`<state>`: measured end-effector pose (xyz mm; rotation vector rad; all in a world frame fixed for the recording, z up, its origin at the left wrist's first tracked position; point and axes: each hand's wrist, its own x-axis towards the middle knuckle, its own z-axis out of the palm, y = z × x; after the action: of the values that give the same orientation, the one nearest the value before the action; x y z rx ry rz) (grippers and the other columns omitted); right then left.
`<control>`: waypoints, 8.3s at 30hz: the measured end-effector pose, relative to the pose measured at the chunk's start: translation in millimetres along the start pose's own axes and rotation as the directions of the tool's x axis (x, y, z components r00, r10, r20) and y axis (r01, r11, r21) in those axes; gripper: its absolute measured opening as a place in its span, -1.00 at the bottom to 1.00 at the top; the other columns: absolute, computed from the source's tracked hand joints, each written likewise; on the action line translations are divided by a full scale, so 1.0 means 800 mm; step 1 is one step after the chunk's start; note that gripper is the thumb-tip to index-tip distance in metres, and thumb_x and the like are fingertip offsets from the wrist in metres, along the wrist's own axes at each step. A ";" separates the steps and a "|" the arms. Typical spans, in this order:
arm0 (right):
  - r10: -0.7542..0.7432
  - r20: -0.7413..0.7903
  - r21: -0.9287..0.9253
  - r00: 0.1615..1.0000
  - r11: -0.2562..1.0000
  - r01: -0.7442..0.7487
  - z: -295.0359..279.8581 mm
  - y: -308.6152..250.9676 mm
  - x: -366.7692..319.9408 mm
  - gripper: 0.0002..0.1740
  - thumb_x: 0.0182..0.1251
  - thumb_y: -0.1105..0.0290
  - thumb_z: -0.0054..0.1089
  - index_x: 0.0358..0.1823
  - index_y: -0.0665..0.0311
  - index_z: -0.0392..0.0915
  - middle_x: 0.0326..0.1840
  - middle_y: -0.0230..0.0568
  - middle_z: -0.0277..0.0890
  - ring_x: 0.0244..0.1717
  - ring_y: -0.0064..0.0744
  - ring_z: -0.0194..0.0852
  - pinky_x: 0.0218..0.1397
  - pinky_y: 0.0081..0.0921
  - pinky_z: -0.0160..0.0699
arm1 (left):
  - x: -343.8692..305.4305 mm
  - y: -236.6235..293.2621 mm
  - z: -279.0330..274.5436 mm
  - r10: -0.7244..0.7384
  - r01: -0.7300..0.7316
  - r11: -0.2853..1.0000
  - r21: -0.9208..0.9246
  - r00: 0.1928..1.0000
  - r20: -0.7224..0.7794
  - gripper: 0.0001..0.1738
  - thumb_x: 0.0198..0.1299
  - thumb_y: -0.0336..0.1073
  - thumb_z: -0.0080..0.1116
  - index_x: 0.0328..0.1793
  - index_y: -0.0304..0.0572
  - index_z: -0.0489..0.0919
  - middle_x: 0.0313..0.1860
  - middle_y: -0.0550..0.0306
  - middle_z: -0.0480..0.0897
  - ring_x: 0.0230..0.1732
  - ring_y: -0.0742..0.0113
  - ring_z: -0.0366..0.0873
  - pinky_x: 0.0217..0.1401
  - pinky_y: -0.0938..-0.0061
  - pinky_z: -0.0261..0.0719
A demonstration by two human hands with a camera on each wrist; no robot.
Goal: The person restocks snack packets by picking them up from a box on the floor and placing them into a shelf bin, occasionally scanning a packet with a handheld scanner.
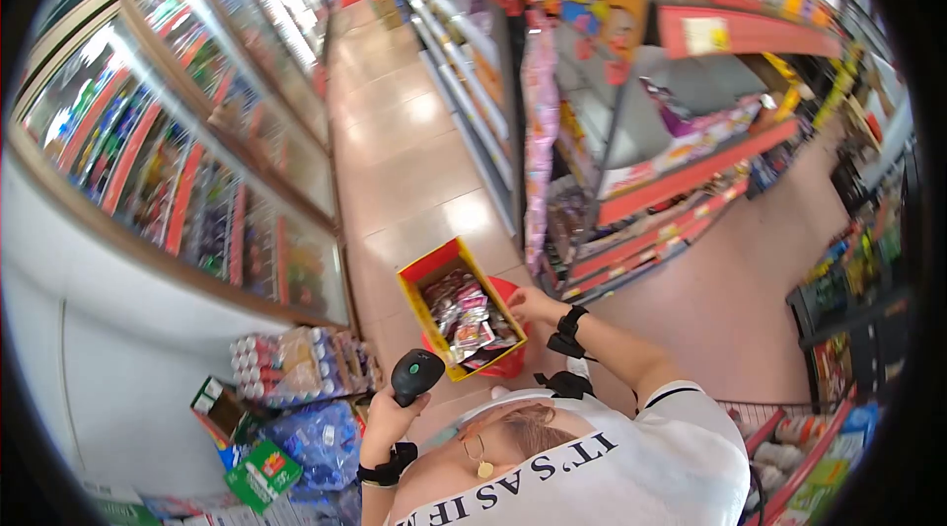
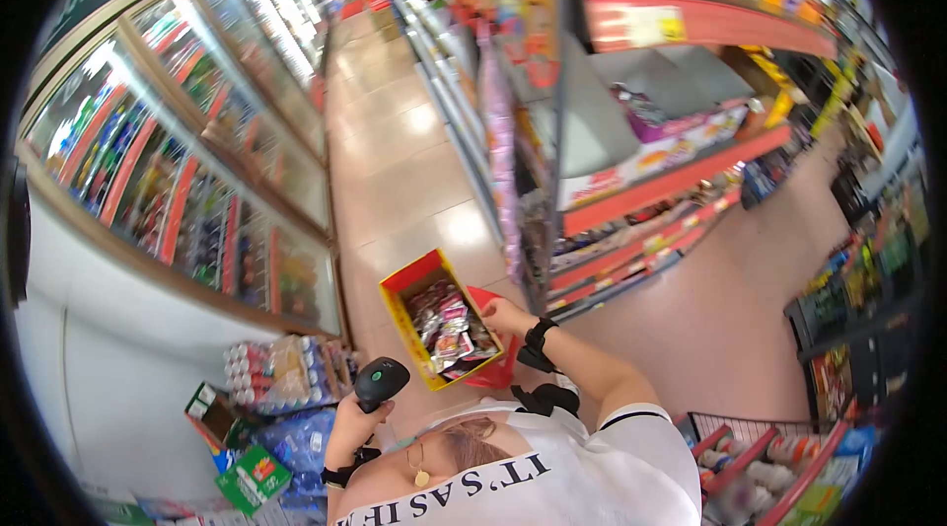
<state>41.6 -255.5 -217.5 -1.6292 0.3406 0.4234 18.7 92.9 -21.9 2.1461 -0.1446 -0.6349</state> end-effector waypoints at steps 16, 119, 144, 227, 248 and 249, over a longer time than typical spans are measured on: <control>-0.788 -0.478 -0.618 0.388 0.616 0.489 -0.290 -0.307 -0.352 -0.88 0.28 0.46 0.08 -0.22 0.32 0.56 -0.35 -0.31 0.60 -0.29 -0.52 0.54 -0.25 -0.55 0.46 | 0.064 0.165 0.160 0.253 -0.283 0.954 0.101 0.938 0.236 -0.59 -0.03 -0.23 0.39 -0.08 -0.29 0.60 -0.34 0.07 0.65 -0.32 0.36 0.56 -0.18 0.43 0.51; -0.034 0.414 0.363 0.910 0.922 -0.131 -0.094 -0.121 -0.107 -0.60 0.46 0.06 -0.15 -0.02 0.23 0.45 -0.27 -0.28 0.62 -0.37 -0.55 0.57 -0.40 -0.62 0.45 | -0.047 0.131 0.189 -0.014 0.003 0.999 -0.036 0.950 -0.310 -0.59 -0.06 -0.19 0.40 -0.09 -0.18 0.60 -0.34 -0.07 0.65 -0.29 0.05 0.60 -0.15 0.31 0.50; 0.016 0.227 0.330 0.974 0.939 -0.092 0.065 -0.181 -0.021 -0.65 0.42 0.03 -0.06 0.06 0.06 0.41 -0.14 -0.47 0.56 -0.20 -0.59 0.53 -0.25 -0.53 0.47 | 0.066 0.027 0.001 0.044 -0.044 0.998 0.039 0.999 0.008 -0.65 -0.08 -0.33 0.33 -0.11 -0.24 0.60 -0.34 -0.08 0.65 -0.28 0.15 0.59 -0.11 0.36 0.48; -0.199 -0.213 -0.891 0.957 0.442 -0.106 -0.458 -0.361 -0.237 -0.60 0.18 0.27 0.21 -0.02 0.37 0.50 -0.14 0.02 0.57 -0.14 -0.18 0.57 -0.11 -0.35 0.52 | 0.061 0.142 0.257 0.087 -0.088 0.996 0.020 0.995 0.051 -0.65 -0.06 -0.26 0.37 -0.12 -0.20 0.65 -0.36 0.07 0.68 -0.32 0.35 0.61 -0.17 0.44 0.52; -0.485 -0.316 -0.742 0.815 0.662 0.106 -0.461 -0.361 -0.233 -0.77 0.16 0.35 0.16 -0.30 0.42 0.53 -0.52 -0.08 0.56 -0.66 -0.37 0.52 -0.58 -0.43 0.45 | 0.032 0.169 0.277 0.031 -0.031 0.999 0.020 0.999 -0.010 -0.69 -0.03 -0.27 0.36 -0.13 -0.20 0.65 -0.30 0.09 0.71 -0.26 0.41 0.62 -0.12 0.47 0.53; -0.561 -0.388 -0.670 0.731 0.716 0.195 -0.469 -0.357 -0.240 -0.75 0.13 0.35 0.17 -0.27 0.41 0.52 -0.50 -0.05 0.56 -0.67 -0.35 0.51 -0.54 -0.41 0.46 | 0.032 0.172 0.276 0.061 -0.061 0.998 -0.003 0.998 -0.006 -0.69 -0.02 -0.27 0.36 -0.14 -0.20 0.65 -0.31 0.09 0.71 -0.27 0.41 0.62 -0.13 0.47 0.53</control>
<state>30.0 -605.0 152.6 -2.3854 0.2938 -0.3726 -51.0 -158.8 -33.8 2.1323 -0.2045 -0.5927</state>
